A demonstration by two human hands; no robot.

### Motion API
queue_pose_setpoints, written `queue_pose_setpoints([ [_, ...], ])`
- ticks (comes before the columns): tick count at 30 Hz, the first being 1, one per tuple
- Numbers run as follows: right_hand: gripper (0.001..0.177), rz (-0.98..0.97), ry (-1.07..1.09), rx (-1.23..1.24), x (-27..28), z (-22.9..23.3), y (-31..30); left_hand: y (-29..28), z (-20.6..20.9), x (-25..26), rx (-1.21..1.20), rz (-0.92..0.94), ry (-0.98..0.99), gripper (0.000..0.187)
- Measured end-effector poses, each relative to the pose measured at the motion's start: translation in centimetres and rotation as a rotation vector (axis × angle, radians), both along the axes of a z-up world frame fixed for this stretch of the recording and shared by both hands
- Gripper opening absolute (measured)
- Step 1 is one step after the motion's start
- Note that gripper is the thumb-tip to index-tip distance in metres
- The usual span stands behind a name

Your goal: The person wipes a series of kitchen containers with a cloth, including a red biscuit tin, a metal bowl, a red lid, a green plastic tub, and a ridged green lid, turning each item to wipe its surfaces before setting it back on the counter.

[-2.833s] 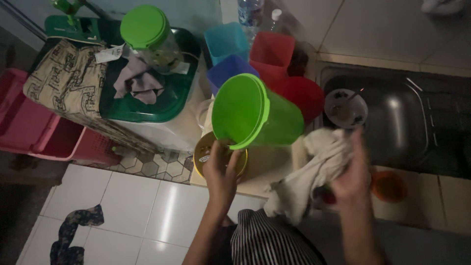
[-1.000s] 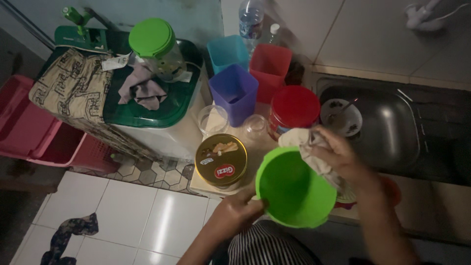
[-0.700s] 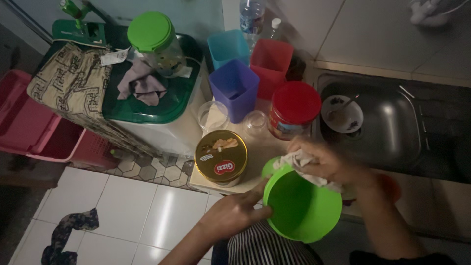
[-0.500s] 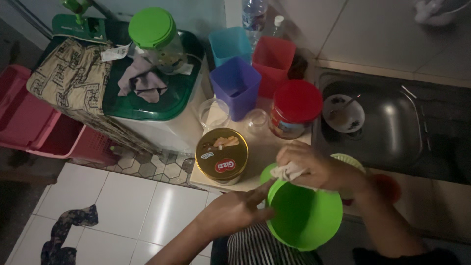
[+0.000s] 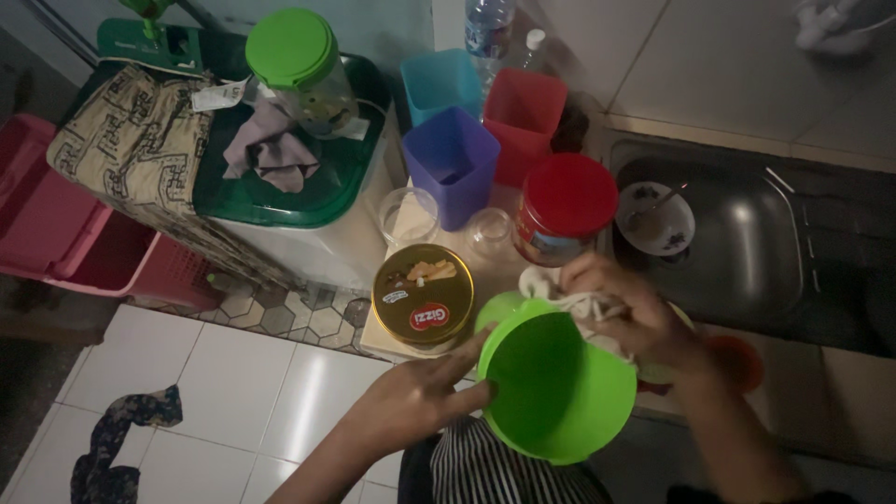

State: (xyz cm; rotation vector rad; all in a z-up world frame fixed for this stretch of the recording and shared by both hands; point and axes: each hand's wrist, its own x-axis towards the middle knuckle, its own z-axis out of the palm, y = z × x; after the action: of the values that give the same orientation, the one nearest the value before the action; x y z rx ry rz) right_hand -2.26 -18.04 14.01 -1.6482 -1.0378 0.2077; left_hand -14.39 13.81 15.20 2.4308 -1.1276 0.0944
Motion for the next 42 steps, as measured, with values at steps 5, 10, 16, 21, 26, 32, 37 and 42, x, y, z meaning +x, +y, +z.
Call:
queue_pose_setpoints([
  [5,0.023,-0.227,0.135,0.095,-0.7,-1.1,-0.9,0.1,-0.6,0.1,-0.169,0.079,-0.113,0.032],
  [10,0.026,-0.461,0.221,0.237,-2.5,-1.9,-1.1,-0.6,-1.1,0.5,-0.297,0.165,-0.062,0.025],
  [16,0.019,-0.782,-0.42,0.349,-3.3,-1.9,0.7,-2.4,-1.7,0.8,-0.47,0.267,-0.18,0.024],
  [21,0.013,-0.964,-1.088,0.142,-3.6,-1.9,2.0,-4.2,-1.7,0.9,-0.553,0.404,-0.104,0.032],
  [26,0.029,-0.993,-0.652,0.196,-6.4,-3.6,1.7,-4.8,-0.7,1.2,-0.524,0.51,-0.115,0.032],
  [32,0.041,-0.794,-0.924,-0.045,-7.0,-4.6,3.1,-5.7,0.5,1.6,-0.426,0.613,-0.176,0.035],
  [37,0.022,-0.76,-0.944,-0.304,-9.3,-2.3,4.5,-7.0,0.9,1.4,-0.333,0.606,-0.174,0.036],
  [42,0.023,-0.649,-1.077,-0.352,-7.3,-0.6,2.8,-7.3,1.0,1.3,-0.252,0.612,-0.194,0.036],
])
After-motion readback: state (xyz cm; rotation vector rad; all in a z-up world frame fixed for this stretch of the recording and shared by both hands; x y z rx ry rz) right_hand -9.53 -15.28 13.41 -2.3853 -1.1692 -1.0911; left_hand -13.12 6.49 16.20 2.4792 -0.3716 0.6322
